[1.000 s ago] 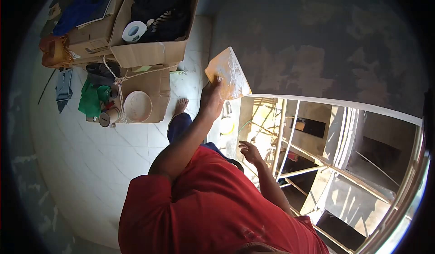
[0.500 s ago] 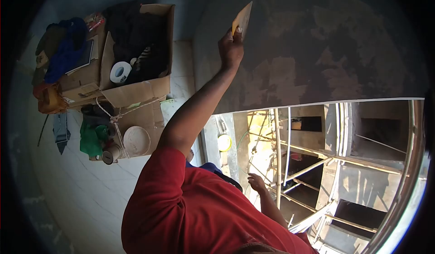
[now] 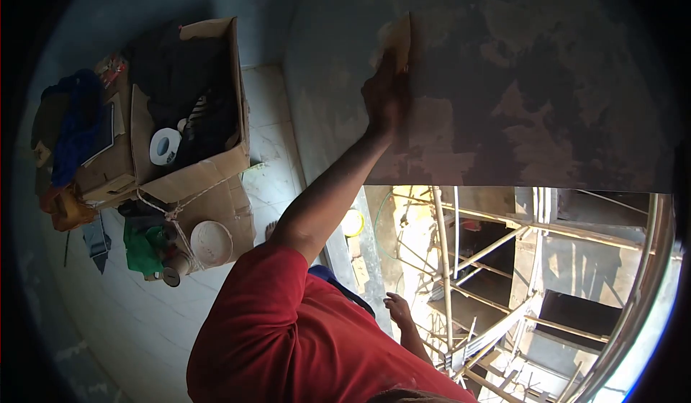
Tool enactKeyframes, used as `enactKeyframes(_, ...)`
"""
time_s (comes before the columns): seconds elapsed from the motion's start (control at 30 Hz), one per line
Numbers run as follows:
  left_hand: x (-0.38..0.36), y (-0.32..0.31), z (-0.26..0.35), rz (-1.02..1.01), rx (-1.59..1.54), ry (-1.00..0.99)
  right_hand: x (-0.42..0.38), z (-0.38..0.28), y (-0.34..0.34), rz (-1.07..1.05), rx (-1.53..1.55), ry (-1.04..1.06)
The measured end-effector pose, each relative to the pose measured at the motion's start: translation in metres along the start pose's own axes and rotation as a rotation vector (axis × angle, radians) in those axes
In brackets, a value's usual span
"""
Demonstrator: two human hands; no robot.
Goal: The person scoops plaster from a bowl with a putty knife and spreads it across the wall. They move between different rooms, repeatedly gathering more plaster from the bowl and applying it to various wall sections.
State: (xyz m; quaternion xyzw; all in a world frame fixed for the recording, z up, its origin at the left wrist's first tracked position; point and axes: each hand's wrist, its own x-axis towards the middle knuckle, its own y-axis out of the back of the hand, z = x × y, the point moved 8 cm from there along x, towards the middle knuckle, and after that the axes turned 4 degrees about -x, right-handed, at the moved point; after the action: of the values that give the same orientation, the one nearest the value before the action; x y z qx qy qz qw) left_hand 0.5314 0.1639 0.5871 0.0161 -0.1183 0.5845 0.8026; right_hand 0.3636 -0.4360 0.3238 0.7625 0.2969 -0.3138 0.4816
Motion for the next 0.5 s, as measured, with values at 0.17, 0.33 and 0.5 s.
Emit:
enactKeyframes(0.17, -0.05, 0.043, -0.001, -0.355, -0.005, 0.129, 0.016, -0.029, 0.019, -0.132, 0.026, -0.124)
enactKeyframes(0.33, -0.015, 0.083, 0.011, -0.103, -0.139, -0.119, 0.055, -0.131, 0.072, 0.033, -0.197, 0.156)
enactKeyframes(0.5, 0.079, 0.05, -0.011, -0.129, -0.016, -0.052, 0.023, -0.197, 0.075, 0.11, -0.091, 0.267)
